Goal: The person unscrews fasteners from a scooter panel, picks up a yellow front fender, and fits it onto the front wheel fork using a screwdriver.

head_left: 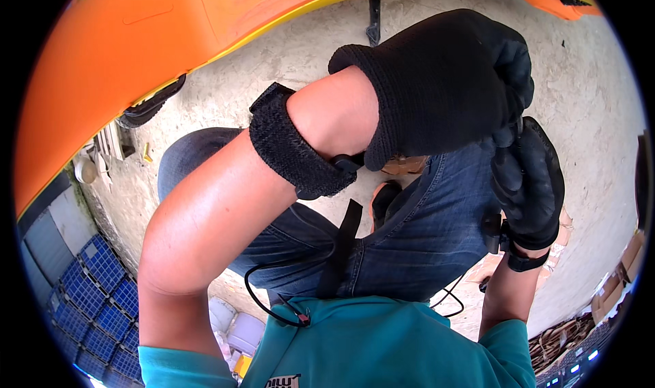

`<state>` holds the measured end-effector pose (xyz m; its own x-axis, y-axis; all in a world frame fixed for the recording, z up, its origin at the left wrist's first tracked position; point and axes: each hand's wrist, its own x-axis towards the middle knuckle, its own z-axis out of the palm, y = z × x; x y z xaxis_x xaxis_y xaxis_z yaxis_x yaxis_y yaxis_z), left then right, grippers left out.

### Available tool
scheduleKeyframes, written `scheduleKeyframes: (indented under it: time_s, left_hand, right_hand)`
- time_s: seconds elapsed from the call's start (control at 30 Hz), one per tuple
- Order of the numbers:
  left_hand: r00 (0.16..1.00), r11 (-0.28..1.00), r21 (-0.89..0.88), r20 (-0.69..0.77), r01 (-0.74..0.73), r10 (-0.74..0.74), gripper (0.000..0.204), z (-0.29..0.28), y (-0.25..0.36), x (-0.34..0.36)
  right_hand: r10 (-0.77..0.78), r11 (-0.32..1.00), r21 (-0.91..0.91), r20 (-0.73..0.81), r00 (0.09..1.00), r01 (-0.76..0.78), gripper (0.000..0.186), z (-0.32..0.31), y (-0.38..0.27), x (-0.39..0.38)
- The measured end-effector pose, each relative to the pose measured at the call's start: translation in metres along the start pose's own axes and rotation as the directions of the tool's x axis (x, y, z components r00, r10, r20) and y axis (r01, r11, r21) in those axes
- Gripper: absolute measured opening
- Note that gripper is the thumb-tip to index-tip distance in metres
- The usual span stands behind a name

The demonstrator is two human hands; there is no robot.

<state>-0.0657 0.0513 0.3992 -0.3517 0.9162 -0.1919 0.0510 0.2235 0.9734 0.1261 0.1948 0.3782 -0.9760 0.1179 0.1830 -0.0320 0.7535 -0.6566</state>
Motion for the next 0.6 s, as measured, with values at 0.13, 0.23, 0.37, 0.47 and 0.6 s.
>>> scheduleKeyframes:
  time_s: [0.13, 0.23, 0.37, 0.47, 0.6]
  left_hand:
    - [1.000, 0.999, 0.034, -0.031, -0.003, 0.004, 0.010, 0.003, 0.000, 0.000]
    - [0.999, 0.995, 0.096, -0.034, -0.014, 0.018, 0.010, 0.003, 0.000, -0.001]
    - [1.000, 0.988, 0.151, 0.010, -0.023, 0.022, 0.010, 0.002, -0.002, 0.000]
    - [0.999, 0.983, 0.181, 0.029, -0.043, 0.039, 0.009, 0.002, -0.003, 0.001]
    - [0.993, 0.985, 0.137, 0.050, -0.108, 0.102, 0.008, 0.005, -0.001, 0.000]
  right_hand:
    - [-0.070, 0.995, -0.063, 0.018, 0.997, 0.071, 0.041, -0.001, 0.000, 0.001]
    - [-0.101, 0.990, -0.098, 0.024, 0.995, 0.103, 0.042, -0.001, -0.002, 0.001]
    - [-0.121, 0.985, -0.121, 0.030, 0.992, 0.124, 0.041, -0.001, -0.002, -0.002]
    - [-0.185, 0.970, -0.165, -0.015, 0.983, 0.181, 0.042, 0.002, 0.002, -0.007]
    - [-0.165, 0.972, -0.176, -0.042, 0.985, 0.155, 0.044, 0.000, 0.007, -0.018]
